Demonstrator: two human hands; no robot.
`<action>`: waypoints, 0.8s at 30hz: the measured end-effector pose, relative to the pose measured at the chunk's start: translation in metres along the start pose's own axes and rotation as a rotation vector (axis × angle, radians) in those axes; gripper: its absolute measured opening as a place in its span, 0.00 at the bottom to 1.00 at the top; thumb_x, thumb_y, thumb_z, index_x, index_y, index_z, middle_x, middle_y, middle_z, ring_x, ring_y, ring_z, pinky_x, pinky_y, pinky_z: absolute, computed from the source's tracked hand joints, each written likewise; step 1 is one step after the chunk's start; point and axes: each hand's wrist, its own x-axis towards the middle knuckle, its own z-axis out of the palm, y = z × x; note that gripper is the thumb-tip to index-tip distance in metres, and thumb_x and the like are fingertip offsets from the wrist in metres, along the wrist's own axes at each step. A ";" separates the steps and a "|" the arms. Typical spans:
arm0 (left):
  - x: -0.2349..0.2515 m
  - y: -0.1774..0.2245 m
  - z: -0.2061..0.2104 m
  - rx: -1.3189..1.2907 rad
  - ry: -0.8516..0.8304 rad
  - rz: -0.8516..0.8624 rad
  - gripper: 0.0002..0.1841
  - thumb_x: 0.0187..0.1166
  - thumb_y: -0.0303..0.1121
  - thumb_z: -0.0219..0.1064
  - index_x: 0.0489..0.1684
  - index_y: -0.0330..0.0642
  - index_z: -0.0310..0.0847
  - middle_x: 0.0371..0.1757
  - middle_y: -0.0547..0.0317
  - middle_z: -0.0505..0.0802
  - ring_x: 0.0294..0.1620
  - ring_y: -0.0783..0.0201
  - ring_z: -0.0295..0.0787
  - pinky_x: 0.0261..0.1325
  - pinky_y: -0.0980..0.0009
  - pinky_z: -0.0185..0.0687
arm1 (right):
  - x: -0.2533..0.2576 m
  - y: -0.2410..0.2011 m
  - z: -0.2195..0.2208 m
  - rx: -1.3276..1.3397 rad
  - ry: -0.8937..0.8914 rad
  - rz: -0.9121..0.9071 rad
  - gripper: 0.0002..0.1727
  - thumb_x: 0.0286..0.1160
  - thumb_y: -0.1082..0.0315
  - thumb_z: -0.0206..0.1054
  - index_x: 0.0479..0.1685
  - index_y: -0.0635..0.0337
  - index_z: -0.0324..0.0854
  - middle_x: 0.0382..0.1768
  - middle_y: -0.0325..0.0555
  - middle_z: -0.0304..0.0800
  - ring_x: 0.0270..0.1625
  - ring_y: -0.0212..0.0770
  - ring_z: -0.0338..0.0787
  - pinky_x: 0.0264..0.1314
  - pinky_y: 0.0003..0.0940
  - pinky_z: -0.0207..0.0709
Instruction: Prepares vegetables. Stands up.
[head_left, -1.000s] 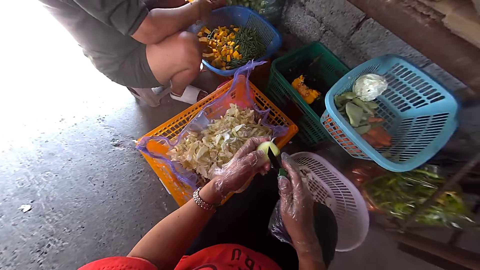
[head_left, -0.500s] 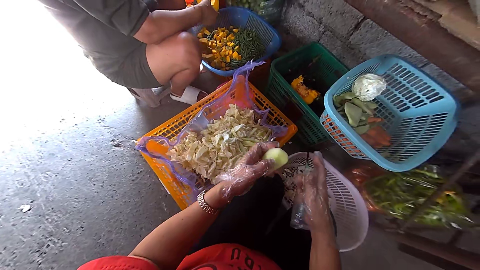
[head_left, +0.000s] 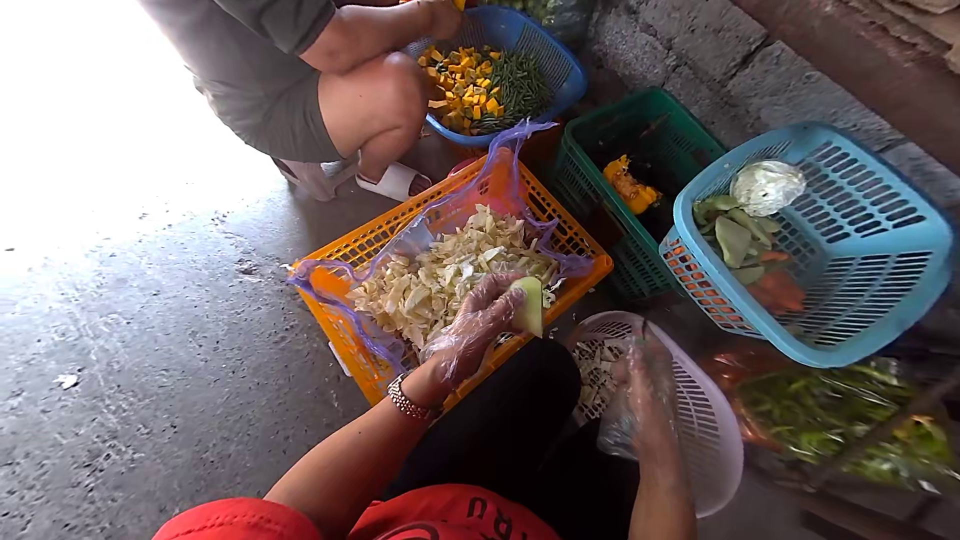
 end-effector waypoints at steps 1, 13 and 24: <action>0.001 -0.002 0.001 -0.003 0.041 0.012 0.14 0.89 0.30 0.53 0.67 0.35 0.73 0.45 0.57 0.89 0.40 0.69 0.90 0.44 0.72 0.88 | -0.005 -0.006 0.004 -0.019 -0.036 -0.065 0.30 0.87 0.59 0.48 0.78 0.77 0.62 0.46 0.46 0.81 0.37 0.24 0.79 0.42 0.23 0.77; 0.007 0.008 0.001 -0.141 0.303 0.075 0.16 0.94 0.35 0.45 0.70 0.37 0.67 0.44 0.58 0.83 0.37 0.73 0.82 0.42 0.78 0.81 | -0.059 -0.028 0.091 -0.133 -0.177 -0.485 0.30 0.89 0.52 0.50 0.68 0.74 0.80 0.50 0.57 0.92 0.48 0.34 0.91 0.54 0.29 0.83; 0.007 0.004 0.003 -0.167 0.351 0.066 0.11 0.93 0.35 0.48 0.63 0.40 0.67 0.41 0.60 0.81 0.33 0.74 0.80 0.37 0.78 0.79 | -0.055 -0.032 0.089 -0.226 -0.176 -0.417 0.26 0.88 0.57 0.53 0.67 0.73 0.81 0.44 0.57 0.93 0.41 0.40 0.92 0.49 0.35 0.84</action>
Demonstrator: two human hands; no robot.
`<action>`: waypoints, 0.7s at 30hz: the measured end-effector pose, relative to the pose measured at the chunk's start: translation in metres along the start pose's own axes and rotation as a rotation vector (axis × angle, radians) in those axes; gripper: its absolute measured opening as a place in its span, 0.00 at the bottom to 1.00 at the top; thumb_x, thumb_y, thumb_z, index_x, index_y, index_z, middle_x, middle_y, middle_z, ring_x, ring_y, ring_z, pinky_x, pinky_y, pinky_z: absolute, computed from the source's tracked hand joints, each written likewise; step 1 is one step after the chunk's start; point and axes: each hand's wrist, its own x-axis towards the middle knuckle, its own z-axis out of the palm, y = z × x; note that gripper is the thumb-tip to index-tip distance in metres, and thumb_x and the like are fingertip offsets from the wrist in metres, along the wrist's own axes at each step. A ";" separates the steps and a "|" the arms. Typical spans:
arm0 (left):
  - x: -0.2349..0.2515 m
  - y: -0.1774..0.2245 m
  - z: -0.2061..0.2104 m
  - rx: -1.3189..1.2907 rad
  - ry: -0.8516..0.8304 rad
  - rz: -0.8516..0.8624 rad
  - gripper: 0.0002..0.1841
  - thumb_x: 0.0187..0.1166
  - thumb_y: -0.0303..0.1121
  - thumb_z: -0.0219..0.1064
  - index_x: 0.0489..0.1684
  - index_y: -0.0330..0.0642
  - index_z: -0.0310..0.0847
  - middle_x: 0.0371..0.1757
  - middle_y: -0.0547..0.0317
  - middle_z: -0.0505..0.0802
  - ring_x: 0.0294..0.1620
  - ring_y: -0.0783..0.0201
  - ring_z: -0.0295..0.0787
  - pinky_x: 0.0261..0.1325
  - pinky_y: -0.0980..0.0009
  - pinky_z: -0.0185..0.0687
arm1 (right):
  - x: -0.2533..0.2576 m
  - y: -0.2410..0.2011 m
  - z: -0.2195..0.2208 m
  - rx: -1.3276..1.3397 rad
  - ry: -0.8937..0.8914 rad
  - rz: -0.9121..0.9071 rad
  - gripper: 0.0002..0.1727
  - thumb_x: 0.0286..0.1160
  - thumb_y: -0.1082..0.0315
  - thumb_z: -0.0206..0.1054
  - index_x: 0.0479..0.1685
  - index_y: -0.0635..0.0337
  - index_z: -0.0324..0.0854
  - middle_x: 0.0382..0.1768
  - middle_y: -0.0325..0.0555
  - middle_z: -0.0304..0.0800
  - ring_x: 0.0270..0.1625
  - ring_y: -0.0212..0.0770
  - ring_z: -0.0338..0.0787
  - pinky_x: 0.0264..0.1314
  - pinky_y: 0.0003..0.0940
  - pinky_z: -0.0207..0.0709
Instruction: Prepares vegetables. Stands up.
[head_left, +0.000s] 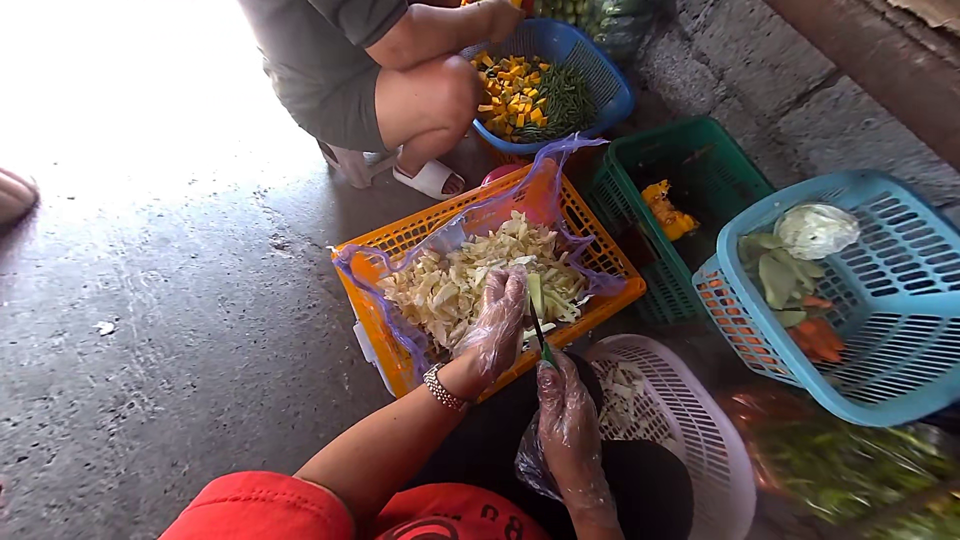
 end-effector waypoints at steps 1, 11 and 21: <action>0.000 0.000 0.000 -0.006 0.001 0.004 0.12 0.93 0.35 0.48 0.64 0.39 0.68 0.41 0.59 0.82 0.33 0.73 0.81 0.37 0.78 0.79 | 0.000 0.000 0.000 0.004 -0.004 0.002 0.26 0.88 0.57 0.53 0.67 0.73 0.81 0.45 0.57 0.93 0.43 0.41 0.92 0.50 0.36 0.84; 0.001 0.001 0.001 -0.037 0.015 -0.019 0.10 0.92 0.34 0.51 0.56 0.38 0.72 0.35 0.60 0.83 0.29 0.73 0.80 0.33 0.78 0.79 | 0.019 -0.002 0.008 0.022 -0.031 0.053 0.23 0.89 0.63 0.53 0.66 0.75 0.80 0.46 0.61 0.92 0.49 0.47 0.92 0.57 0.42 0.83; -0.001 0.007 -0.013 0.051 0.069 -0.012 0.10 0.92 0.31 0.49 0.59 0.38 0.71 0.36 0.63 0.81 0.28 0.77 0.78 0.33 0.82 0.77 | 0.077 0.003 0.009 0.240 -0.366 0.426 0.22 0.95 0.64 0.44 0.73 0.70 0.72 0.55 0.53 0.83 0.50 0.31 0.81 0.59 0.27 0.75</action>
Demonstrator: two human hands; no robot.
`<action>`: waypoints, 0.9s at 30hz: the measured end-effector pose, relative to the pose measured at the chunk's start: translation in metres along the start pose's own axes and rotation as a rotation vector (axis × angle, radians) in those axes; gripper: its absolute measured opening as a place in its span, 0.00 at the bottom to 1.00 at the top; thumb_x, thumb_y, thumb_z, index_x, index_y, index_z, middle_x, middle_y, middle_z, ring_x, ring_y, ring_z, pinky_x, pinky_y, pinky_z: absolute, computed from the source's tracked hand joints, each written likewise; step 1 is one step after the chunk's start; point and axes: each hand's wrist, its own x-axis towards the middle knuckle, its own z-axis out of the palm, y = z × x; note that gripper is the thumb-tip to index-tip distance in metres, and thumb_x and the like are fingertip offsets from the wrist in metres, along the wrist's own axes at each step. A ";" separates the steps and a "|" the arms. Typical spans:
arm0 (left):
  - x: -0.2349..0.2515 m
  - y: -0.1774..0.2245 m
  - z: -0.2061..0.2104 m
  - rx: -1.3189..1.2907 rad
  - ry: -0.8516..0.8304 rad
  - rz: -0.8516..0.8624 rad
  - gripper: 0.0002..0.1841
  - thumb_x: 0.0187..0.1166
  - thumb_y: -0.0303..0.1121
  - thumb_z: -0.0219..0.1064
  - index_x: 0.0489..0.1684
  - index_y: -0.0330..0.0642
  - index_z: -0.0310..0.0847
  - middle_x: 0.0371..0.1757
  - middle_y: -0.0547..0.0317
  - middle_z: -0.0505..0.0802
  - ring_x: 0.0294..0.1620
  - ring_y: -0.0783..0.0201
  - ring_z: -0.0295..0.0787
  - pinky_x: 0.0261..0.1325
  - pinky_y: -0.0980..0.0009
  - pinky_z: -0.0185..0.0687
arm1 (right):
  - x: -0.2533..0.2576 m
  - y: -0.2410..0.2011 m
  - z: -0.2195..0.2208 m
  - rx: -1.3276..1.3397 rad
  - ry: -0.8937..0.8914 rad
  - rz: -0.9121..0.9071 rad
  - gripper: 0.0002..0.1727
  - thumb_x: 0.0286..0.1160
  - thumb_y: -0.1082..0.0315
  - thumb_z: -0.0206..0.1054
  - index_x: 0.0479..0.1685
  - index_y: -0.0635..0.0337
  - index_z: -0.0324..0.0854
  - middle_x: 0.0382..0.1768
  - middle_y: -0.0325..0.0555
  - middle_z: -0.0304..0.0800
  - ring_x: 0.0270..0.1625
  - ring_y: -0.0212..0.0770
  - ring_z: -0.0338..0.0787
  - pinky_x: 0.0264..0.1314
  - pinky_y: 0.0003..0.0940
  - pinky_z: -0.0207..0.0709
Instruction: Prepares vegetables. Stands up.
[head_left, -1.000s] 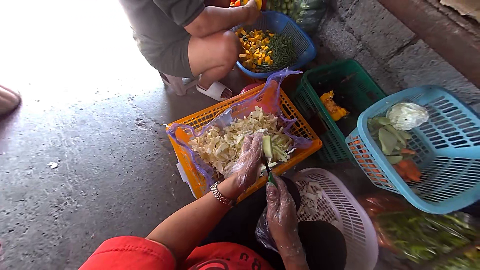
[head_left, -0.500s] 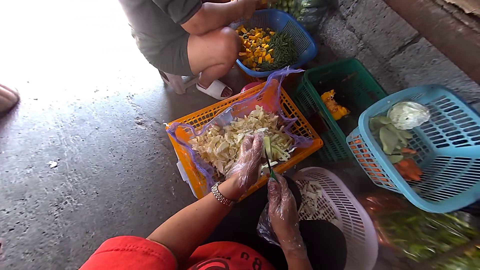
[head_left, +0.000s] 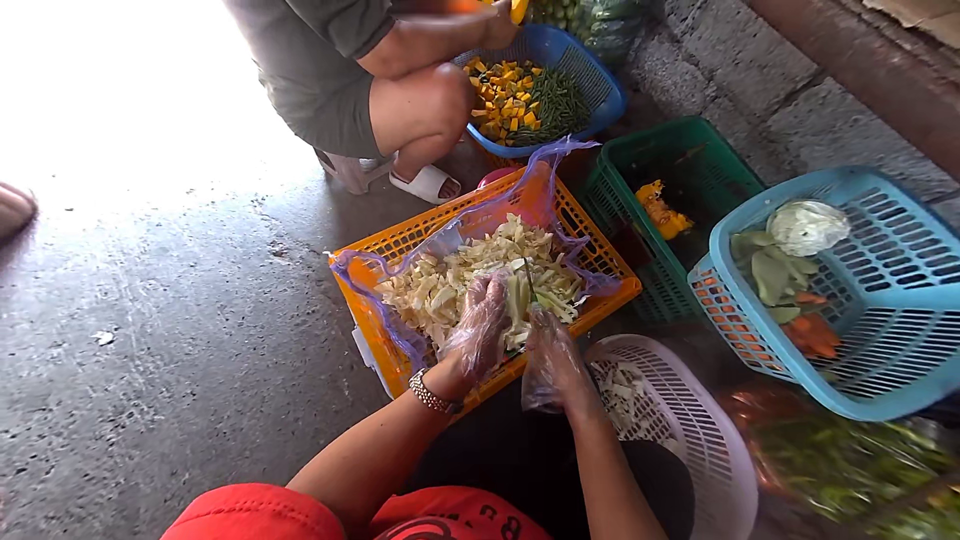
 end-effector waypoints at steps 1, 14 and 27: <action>0.005 0.001 -0.003 -0.005 0.018 0.001 0.09 0.93 0.32 0.49 0.59 0.39 0.70 0.35 0.63 0.81 0.28 0.77 0.77 0.32 0.81 0.76 | -0.007 -0.002 0.001 -0.034 0.014 -0.044 0.22 0.95 0.62 0.43 0.69 0.69 0.75 0.47 0.49 0.82 0.43 0.31 0.79 0.53 0.27 0.74; 0.018 0.000 -0.002 -0.009 0.026 0.017 0.14 0.93 0.38 0.49 0.65 0.40 0.69 0.37 0.61 0.80 0.31 0.74 0.78 0.37 0.78 0.77 | -0.049 0.015 0.018 -0.202 0.191 -0.377 0.22 0.90 0.61 0.50 0.58 0.71 0.83 0.36 0.51 0.88 0.36 0.36 0.87 0.45 0.32 0.81; 0.014 -0.002 0.000 -0.022 0.017 -0.003 0.13 0.94 0.35 0.46 0.65 0.39 0.69 0.38 0.60 0.80 0.33 0.74 0.78 0.37 0.78 0.77 | -0.040 0.011 0.023 -0.256 0.234 -0.341 0.22 0.89 0.61 0.52 0.61 0.73 0.81 0.41 0.58 0.90 0.45 0.47 0.91 0.52 0.43 0.83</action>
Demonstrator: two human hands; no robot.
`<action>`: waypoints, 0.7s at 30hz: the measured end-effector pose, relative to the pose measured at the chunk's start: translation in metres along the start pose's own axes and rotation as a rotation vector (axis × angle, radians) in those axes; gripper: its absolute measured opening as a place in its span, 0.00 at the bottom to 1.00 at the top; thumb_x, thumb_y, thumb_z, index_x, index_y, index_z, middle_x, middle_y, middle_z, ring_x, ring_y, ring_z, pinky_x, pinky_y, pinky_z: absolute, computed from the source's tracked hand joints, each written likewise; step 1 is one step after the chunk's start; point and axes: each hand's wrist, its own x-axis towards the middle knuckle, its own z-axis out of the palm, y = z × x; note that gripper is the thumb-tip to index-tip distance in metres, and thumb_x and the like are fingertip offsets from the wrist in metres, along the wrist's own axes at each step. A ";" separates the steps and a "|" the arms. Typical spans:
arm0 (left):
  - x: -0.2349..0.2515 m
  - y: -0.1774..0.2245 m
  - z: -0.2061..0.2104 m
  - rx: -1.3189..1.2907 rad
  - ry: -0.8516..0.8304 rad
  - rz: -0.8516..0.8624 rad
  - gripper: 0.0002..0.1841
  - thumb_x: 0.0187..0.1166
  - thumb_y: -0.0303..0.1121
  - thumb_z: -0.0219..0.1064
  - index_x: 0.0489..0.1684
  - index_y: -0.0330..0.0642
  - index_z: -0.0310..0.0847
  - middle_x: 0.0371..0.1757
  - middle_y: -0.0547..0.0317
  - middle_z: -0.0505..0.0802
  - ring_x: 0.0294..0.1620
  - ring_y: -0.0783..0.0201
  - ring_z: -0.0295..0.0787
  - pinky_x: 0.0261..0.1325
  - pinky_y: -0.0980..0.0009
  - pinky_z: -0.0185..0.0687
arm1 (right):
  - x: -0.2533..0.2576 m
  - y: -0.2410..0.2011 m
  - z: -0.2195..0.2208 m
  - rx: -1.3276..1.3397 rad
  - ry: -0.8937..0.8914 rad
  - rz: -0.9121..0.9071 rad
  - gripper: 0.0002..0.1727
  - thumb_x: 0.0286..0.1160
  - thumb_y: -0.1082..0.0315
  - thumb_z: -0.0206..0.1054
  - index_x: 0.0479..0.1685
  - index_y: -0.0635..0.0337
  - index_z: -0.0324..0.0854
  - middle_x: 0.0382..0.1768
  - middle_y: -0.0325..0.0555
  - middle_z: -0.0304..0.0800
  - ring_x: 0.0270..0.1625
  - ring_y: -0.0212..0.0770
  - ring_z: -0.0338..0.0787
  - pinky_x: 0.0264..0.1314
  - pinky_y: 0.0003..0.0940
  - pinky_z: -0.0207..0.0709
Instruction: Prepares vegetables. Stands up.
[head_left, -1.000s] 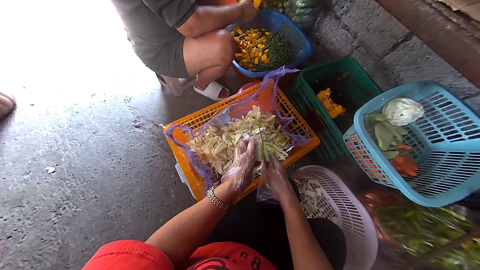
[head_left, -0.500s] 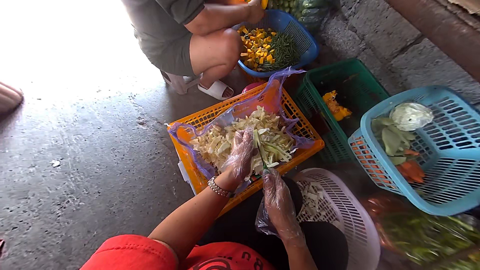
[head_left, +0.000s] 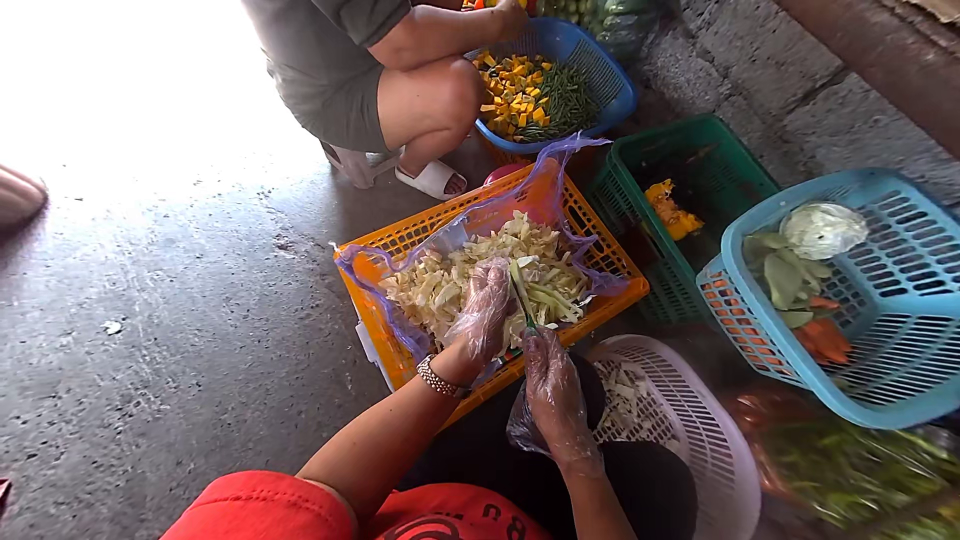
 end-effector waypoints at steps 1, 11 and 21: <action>-0.001 0.000 0.000 0.006 0.000 -0.009 0.14 0.94 0.36 0.46 0.66 0.39 0.68 0.41 0.59 0.80 0.35 0.73 0.79 0.40 0.77 0.77 | 0.003 0.000 0.000 -0.005 -0.004 -0.004 0.22 0.89 0.62 0.52 0.61 0.74 0.81 0.42 0.60 0.91 0.46 0.48 0.92 0.54 0.44 0.83; -0.008 0.000 0.000 0.094 -0.026 -0.040 0.16 0.94 0.35 0.47 0.70 0.35 0.67 0.47 0.54 0.82 0.42 0.70 0.81 0.45 0.75 0.80 | 0.031 -0.009 -0.004 0.031 -0.135 0.115 0.23 0.92 0.64 0.49 0.69 0.75 0.77 0.57 0.65 0.88 0.64 0.51 0.87 0.73 0.44 0.74; 0.002 -0.006 -0.010 0.138 -0.140 -0.053 0.16 0.94 0.35 0.45 0.61 0.36 0.76 0.36 0.63 0.82 0.30 0.75 0.77 0.35 0.80 0.76 | 0.044 -0.009 -0.006 -0.003 -0.233 0.194 0.24 0.93 0.66 0.46 0.76 0.76 0.71 0.67 0.70 0.83 0.73 0.55 0.82 0.80 0.45 0.67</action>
